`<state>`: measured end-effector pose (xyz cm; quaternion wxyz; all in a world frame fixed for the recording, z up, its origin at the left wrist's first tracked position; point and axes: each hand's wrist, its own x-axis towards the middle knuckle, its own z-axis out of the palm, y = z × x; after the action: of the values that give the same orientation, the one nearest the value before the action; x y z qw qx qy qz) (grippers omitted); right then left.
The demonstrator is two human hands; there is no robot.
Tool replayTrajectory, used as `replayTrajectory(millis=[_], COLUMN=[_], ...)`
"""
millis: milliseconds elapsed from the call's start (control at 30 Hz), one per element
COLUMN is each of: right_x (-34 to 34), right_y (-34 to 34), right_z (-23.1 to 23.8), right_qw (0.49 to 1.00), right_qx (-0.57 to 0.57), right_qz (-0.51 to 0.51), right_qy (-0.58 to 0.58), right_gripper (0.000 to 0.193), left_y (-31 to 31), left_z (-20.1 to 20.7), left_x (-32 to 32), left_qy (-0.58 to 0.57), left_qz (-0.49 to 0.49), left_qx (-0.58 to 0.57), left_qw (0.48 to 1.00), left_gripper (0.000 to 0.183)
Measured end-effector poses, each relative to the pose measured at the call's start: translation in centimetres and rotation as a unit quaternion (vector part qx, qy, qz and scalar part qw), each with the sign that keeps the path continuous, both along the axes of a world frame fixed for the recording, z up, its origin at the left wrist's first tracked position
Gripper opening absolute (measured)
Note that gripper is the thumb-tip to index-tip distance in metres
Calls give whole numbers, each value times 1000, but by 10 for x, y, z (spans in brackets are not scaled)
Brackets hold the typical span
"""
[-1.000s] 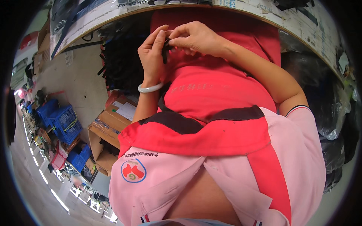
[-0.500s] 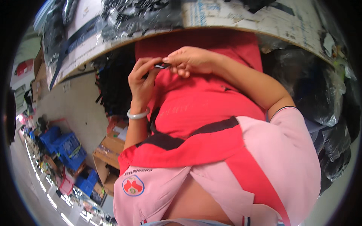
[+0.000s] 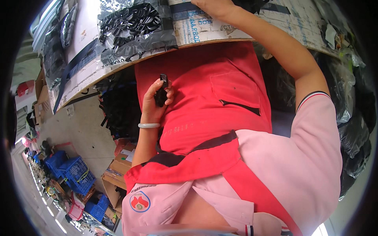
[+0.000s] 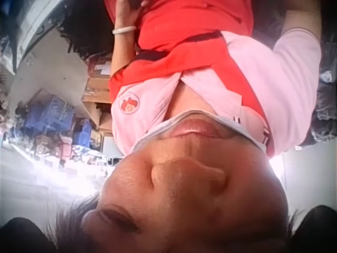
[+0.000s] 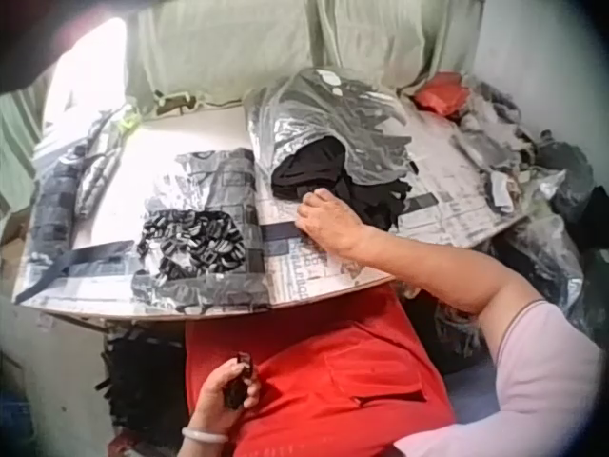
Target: Threading nylon straps through plastic buckles at an assembly workstation.
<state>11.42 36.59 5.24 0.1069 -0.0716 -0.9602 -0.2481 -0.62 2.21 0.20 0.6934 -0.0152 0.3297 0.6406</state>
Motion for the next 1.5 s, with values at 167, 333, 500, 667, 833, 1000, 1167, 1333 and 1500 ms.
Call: replayTrajectory(millis=[167,333,500,667,833,1000,1167,1333,1500], right_x=[8,31,32,32,28,30,28,24,24], right_y=[-23,-129,-188,-198,-196,-198,-203,-204,-203], right_z=[-4,-5,6,3,3,-2,-7,-12,-12], right_qw=[986,896,634,397,293,262,216,191,255], right_qx=[-155,-411,-765,-907,-936,-942,-955,-961,-944], right_qz=[43,166,23,-129,-180,-195,-177,-149,-179], right_qy=[-38,29,114,60,70,74,100,135,105], right_gripper=[13,11,13,19,20,22,21,20,22], left_y=[0,-3,5,7,5,5,9,10,8], left_z=[0,2,17,21,19,18,5,7,1], left_x=[2,3,15,18,24,24,23,19,22], left_qy=[20,118,307,372,424,448,618,689,636], left_qz=[22,19,60,65,80,88,143,138,139], left_qx=[1,-21,-33,-22,-17,-20,50,55,48], left_qw=[1000,993,949,926,902,889,771,709,758], left_gripper=[17,19,22,19,18,17,14,14,13])
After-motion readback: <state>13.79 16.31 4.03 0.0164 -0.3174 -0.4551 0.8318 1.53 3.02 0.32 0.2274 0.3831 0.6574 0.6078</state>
